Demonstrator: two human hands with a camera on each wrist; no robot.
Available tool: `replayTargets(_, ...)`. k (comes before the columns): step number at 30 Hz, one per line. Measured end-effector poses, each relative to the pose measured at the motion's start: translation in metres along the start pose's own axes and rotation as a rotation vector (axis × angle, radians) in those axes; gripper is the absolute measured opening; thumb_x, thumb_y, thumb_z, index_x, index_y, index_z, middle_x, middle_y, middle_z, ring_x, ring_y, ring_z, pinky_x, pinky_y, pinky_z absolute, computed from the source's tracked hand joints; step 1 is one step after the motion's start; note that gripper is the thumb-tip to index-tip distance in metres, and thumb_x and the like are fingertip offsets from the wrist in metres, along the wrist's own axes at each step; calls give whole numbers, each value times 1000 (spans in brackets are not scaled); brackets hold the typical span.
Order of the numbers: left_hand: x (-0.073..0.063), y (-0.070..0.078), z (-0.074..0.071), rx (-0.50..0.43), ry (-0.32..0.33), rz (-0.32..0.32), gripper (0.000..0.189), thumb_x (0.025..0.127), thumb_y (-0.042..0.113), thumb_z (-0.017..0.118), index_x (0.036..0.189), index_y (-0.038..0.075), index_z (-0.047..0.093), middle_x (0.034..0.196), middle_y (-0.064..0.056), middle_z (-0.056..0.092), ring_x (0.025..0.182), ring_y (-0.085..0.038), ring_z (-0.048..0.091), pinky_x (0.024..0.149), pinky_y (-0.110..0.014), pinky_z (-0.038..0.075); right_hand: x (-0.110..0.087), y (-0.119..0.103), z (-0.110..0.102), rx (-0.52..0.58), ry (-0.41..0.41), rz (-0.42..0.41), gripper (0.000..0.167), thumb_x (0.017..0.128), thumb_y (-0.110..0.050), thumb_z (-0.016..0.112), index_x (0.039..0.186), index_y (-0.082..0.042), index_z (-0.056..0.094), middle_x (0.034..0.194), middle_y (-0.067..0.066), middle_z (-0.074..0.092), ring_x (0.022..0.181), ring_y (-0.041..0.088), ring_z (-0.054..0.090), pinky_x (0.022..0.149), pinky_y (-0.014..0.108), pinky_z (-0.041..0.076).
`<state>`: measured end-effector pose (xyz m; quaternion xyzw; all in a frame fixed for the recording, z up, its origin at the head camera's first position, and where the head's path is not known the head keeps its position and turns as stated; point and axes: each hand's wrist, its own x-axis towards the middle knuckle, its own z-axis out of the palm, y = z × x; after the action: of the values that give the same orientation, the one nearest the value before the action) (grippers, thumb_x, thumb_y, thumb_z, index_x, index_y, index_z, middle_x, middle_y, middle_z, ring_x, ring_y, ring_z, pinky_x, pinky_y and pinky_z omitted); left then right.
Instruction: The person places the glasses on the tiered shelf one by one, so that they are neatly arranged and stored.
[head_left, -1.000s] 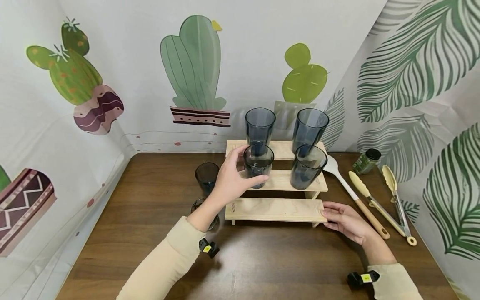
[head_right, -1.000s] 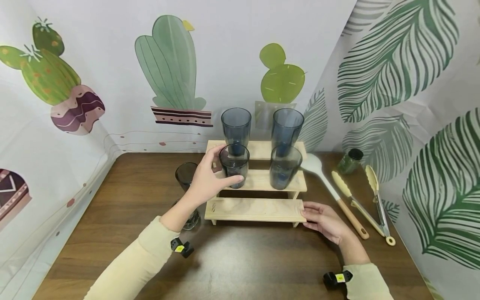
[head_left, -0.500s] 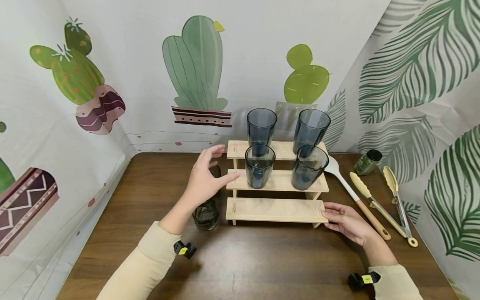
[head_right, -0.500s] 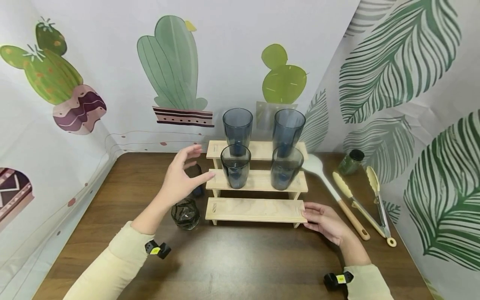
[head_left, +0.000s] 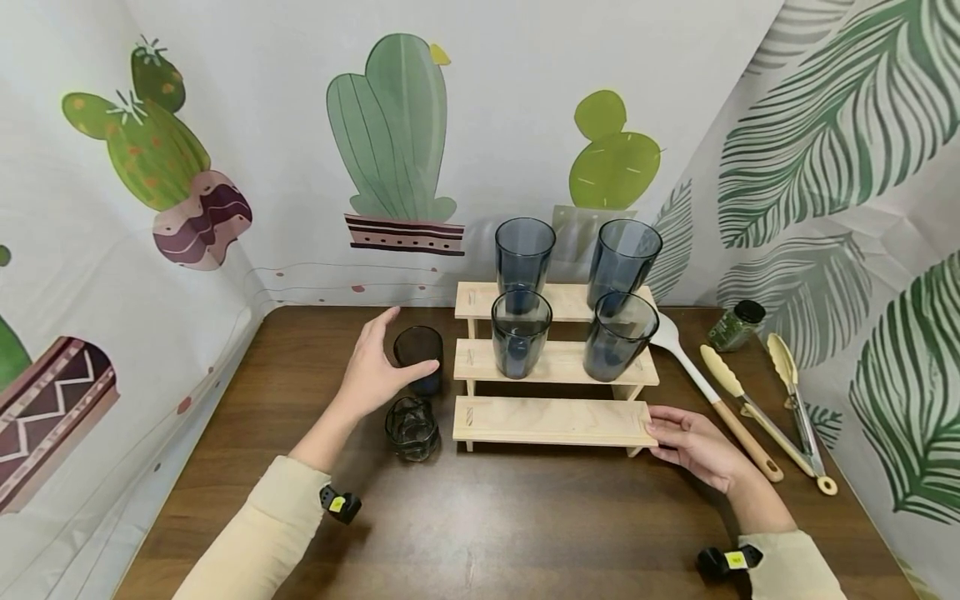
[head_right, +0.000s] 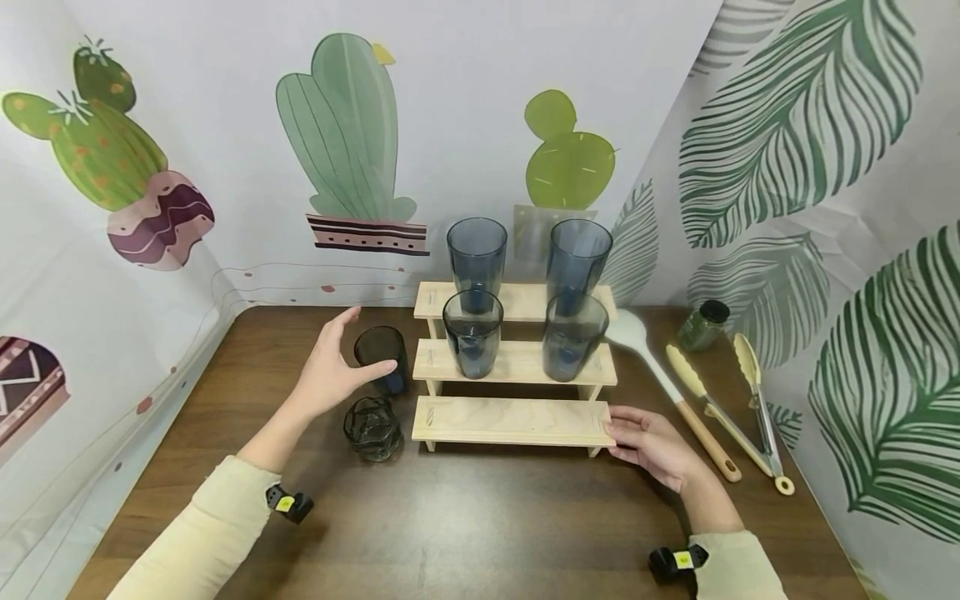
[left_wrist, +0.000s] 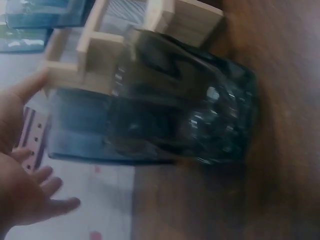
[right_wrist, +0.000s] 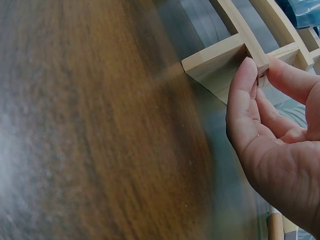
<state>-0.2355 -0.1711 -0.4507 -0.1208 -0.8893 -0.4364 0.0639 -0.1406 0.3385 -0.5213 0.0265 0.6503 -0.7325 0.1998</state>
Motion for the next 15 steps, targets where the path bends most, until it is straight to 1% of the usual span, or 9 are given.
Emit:
replayTargets(3,-3,-12,4,6,-30,-41,112,77,57,89,164,21,27,159,-13,35,146,-36,36,111,-64,35,0,0,0,0,-2,4,32,104,-3,61,135,-1,54,114,6,67,99,17,67,82,29,59)
replayTargets(6,-4,-21,9,-17,-43,-39,112,76,51,92,162,16,29,154,-14,42,142,-35,42,111,-61,37,0,-1,0,-4,4,9,33,104,-3,61,136,0,52,114,6,67,99,17,67,82,29,59)
replayTargets(9,-4,-27,13,-52,-53,-35,108,76,45,93,159,12,32,151,-16,46,140,-35,44,111,-60,38,0,-1,0,-3,13,13,34,104,-3,61,136,1,52,114,6,67,99,17,67,82,30,59)
replayTargets(12,-4,-30,15,-79,-63,-39,103,77,41,94,157,14,34,148,-13,50,135,-34,50,107,-59,41,-1,-1,0,-1,17,14,34,103,-3,62,136,0,53,114,5,67,99,17,67,81,29,59)
replayTargets(15,-3,-32,17,-94,-66,-33,97,77,37,95,154,17,38,142,-9,56,125,-31,58,101,-55,46,-1,-1,1,1,16,14,33,103,-2,61,136,-1,53,114,5,67,99,17,67,81,29,59)
